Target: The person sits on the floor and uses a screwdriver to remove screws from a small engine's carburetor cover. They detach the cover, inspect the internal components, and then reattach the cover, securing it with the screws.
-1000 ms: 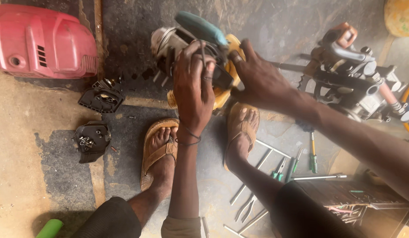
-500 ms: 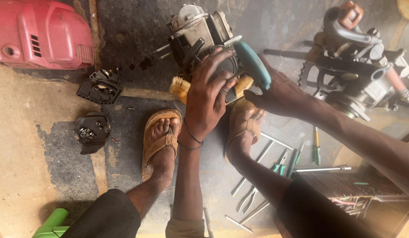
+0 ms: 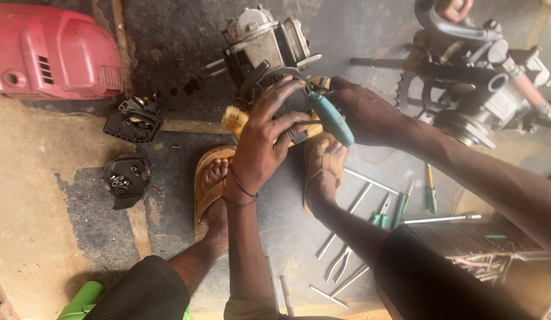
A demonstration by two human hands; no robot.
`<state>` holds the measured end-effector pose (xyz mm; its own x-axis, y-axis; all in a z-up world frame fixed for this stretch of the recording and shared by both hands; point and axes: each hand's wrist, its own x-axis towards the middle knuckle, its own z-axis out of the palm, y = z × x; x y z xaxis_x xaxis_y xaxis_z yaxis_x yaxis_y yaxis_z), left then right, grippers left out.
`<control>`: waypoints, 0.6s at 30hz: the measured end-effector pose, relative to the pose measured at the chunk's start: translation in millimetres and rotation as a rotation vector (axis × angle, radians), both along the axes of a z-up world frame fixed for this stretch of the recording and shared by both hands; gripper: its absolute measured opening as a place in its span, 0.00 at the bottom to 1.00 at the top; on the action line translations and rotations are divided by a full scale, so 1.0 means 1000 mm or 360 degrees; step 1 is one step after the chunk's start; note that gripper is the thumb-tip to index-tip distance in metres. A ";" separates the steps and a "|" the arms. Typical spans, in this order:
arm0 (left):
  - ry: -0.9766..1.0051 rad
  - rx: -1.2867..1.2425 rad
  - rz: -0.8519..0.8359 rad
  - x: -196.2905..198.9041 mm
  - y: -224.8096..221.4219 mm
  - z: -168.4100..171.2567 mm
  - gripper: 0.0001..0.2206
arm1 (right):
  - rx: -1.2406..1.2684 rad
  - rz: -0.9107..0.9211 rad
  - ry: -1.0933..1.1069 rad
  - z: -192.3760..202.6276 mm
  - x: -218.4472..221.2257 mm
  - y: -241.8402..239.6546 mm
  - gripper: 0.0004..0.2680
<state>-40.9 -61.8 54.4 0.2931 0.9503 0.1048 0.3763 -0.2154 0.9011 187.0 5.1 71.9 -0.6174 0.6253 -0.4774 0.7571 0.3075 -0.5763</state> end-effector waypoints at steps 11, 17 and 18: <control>-0.0086 -0.0039 -0.0070 -0.010 0.008 -0.003 0.09 | -0.0068 -0.0103 -0.0076 -0.004 -0.005 -0.001 0.12; -0.0066 0.0003 -0.0081 -0.006 0.007 -0.004 0.07 | -0.0132 -0.0091 -0.0045 -0.004 -0.004 0.001 0.09; -0.0068 -0.0016 -0.0083 -0.006 0.006 -0.004 0.08 | -0.0164 -0.0142 0.0056 -0.003 -0.003 -0.001 0.11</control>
<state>-46.6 -56.0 49.9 0.3378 0.9349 0.1088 0.3261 -0.2247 0.9182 183.6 4.5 69.3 -0.5790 0.6271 -0.5210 0.7577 0.1780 -0.6278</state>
